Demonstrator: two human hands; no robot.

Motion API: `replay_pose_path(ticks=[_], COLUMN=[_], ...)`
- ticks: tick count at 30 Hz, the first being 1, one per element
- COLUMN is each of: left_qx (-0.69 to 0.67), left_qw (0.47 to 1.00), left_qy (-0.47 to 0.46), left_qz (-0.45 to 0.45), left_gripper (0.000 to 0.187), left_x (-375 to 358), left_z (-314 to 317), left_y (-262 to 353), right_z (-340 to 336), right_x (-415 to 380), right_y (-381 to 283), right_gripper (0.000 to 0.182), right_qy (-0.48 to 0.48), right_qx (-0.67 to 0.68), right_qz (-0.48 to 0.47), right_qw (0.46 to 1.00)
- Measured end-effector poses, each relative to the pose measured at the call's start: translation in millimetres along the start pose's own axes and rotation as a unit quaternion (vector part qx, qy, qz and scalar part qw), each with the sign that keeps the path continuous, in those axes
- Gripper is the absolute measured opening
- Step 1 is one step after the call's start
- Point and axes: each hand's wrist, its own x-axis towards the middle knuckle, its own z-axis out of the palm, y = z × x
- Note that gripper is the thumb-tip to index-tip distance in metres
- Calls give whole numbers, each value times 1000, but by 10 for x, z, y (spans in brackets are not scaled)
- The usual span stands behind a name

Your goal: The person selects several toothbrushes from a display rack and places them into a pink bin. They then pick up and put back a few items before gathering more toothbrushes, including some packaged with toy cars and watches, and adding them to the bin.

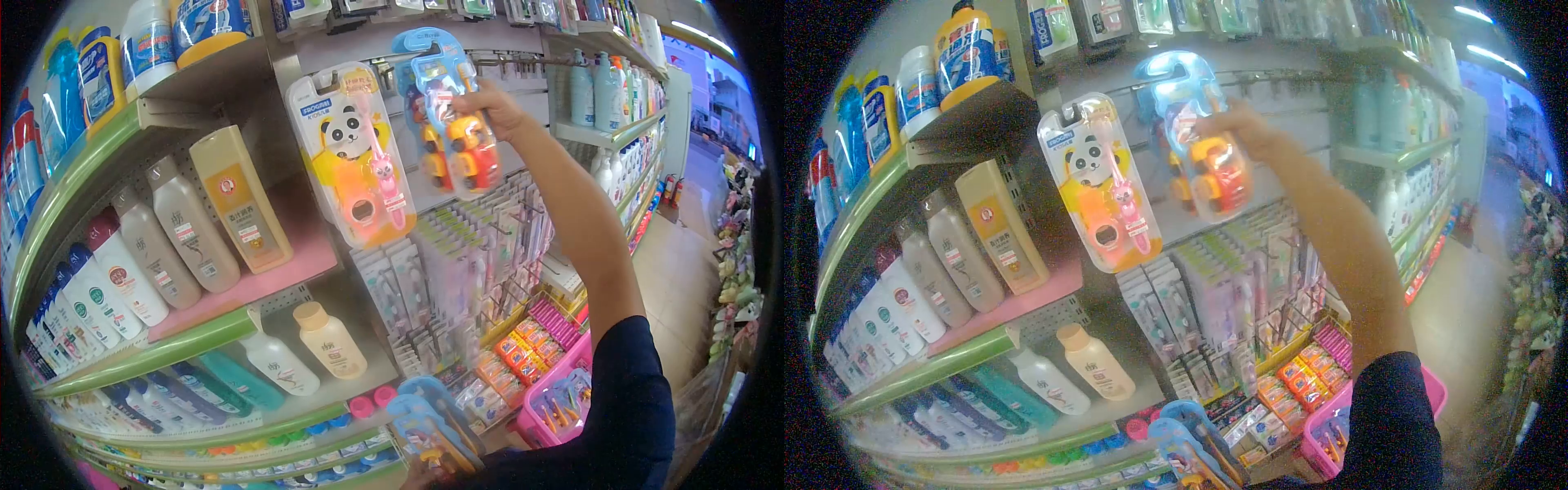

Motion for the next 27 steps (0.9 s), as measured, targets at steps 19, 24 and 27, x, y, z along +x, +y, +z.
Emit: replay_pose_path(ticks=[19,24,27], left_qx=[9,198,138], left_qw=[996,980,990], left_qy=[-89,1,29], left_qz=[-10,0,-22], left_gripper=[69,71,67], left_x=[213,490,767], left_z=[-12,388,745], left_y=[-233,14,-94], right_z=[64,691,703], right_x=[-2045,-3696,-4854], right_y=[63,1016,1733], right_gripper=[67,50,35], right_qy=[151,259,400], right_qx=[-252,150,332], right_qz=[153,310,424], right_qw=[943,902,742])
